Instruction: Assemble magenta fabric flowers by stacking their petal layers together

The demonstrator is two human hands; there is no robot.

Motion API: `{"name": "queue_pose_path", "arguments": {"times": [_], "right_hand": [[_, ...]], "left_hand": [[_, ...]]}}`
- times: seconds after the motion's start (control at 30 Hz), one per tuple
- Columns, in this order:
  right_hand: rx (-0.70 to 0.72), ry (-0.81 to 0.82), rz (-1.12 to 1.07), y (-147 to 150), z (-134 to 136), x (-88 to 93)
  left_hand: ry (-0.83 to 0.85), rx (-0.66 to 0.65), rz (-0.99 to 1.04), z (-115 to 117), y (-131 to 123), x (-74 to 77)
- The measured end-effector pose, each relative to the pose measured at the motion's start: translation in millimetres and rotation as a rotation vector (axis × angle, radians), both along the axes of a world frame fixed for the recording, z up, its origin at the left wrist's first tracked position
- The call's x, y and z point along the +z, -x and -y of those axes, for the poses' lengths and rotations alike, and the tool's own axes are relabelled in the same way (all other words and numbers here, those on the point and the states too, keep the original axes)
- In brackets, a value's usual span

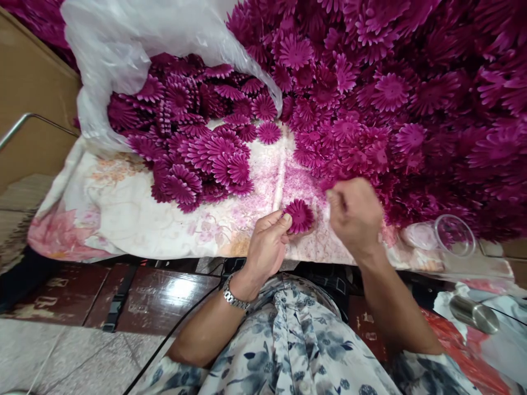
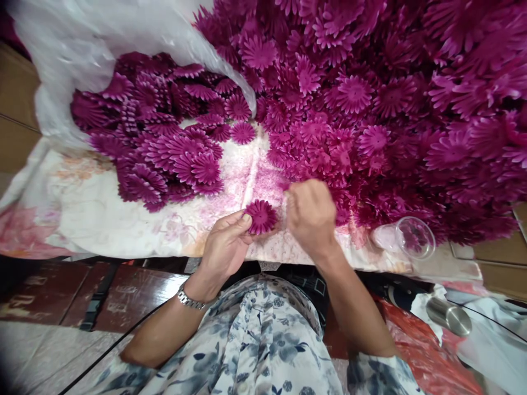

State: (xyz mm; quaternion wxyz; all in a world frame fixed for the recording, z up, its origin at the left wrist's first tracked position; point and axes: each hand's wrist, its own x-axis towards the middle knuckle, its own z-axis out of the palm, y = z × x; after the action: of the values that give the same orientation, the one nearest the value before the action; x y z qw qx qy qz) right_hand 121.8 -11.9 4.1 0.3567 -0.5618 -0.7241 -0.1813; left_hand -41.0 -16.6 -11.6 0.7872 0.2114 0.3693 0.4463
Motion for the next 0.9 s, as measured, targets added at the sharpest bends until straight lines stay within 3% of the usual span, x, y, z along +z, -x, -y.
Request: {"name": "queue_pose_path", "arguments": {"times": [0.1,0.2,0.23,0.3,0.37,0.4,0.47,0.57,0.67,0.77,0.83,0.9], "right_hand": [[-0.280,-0.106,0.083,-43.7,-20.8,28.1],[-0.402,-0.075,0.105,-65.3,-31.5,49.4],[-0.371,-0.086,0.096,-62.1,-30.5,51.7],[-0.182,-0.080,0.062,-42.1,-23.3,47.5],[0.187,0.200,0.027,-14.1,-13.6,34.4],[0.287,0.332,0.008,-1.2,-9.6,26.2],[0.368,0.429,-0.018,17.2,-5.0,10.6],[0.382,0.380,0.011,23.9,-6.0,-2.9],[0.267,0.242,0.082,7.6,-14.3,1.2],[-0.079,0.024,0.081,-28.6,-28.0,23.1],[-0.327,-0.031,0.065,-52.6,-35.7,41.8],[-0.394,-0.032,0.074,-62.8,-37.6,55.1]], "left_hand": [[0.013,-0.016,0.012,-1.3,3.9,2.3],[0.024,-0.012,0.053,-2.6,5.3,3.6],[0.024,-0.007,0.067,-3.1,5.0,3.9],[0.022,-0.008,0.080,-4.5,3.3,4.7],[0.019,-0.018,0.079,-5.8,1.1,5.7],[0.020,-0.027,0.074,-6.3,0.1,6.1],[0.025,-0.045,0.054,-6.7,-1.6,6.3],[0.014,-0.030,-0.006,-5.8,-2.4,4.8],[-0.015,-0.005,-0.039,-4.4,-1.5,3.6],[-0.025,-0.024,-0.012,-4.5,0.9,4.8],[-0.019,-0.032,0.006,-5.4,2.6,6.4],[-0.005,-0.036,0.026,-6.6,3.6,7.8]]}}
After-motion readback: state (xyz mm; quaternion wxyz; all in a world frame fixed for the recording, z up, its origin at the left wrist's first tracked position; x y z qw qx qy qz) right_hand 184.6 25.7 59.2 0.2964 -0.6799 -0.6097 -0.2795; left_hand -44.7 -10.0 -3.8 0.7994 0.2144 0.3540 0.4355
